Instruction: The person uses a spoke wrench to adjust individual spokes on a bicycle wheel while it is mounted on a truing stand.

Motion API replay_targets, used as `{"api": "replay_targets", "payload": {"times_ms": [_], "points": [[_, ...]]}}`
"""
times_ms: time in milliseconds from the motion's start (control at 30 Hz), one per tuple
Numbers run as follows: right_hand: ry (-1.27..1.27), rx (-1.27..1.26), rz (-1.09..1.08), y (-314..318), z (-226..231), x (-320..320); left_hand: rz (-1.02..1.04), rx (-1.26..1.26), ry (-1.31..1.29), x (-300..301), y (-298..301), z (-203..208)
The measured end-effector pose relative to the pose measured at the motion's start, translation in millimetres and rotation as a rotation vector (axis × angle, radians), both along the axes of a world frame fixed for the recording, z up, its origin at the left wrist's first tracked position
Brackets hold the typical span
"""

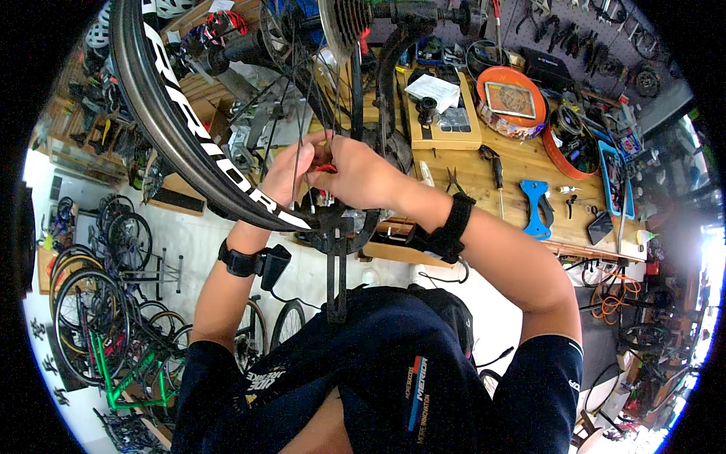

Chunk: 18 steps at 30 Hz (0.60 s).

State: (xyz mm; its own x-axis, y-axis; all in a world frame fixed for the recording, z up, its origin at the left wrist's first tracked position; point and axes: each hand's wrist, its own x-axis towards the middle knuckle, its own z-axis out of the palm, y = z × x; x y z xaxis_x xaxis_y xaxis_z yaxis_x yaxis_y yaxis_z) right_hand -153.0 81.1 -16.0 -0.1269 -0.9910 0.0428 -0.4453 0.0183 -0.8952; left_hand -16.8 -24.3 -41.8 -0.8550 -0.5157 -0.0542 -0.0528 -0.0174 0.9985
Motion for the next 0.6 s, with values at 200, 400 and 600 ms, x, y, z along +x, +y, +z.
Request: {"api": "replay_targets", "payload": {"times_ms": [200, 400, 600], "points": [[0.054, -0.043, -0.102, -2.7, -8.6, 12.7, -0.053, -0.173, 0.029, 0.2, -6.2, -8.2], [-0.715, 0.019, 0.249, 5.5, 19.6, 5.6, -0.096, 0.164, 0.067, 10.9, -0.1, 38.7], [-1.327, -0.059, 0.662, 7.7, 12.6, -3.4, 0.155, 0.131, -0.102, 7.2, 13.6, 91.3]]}}
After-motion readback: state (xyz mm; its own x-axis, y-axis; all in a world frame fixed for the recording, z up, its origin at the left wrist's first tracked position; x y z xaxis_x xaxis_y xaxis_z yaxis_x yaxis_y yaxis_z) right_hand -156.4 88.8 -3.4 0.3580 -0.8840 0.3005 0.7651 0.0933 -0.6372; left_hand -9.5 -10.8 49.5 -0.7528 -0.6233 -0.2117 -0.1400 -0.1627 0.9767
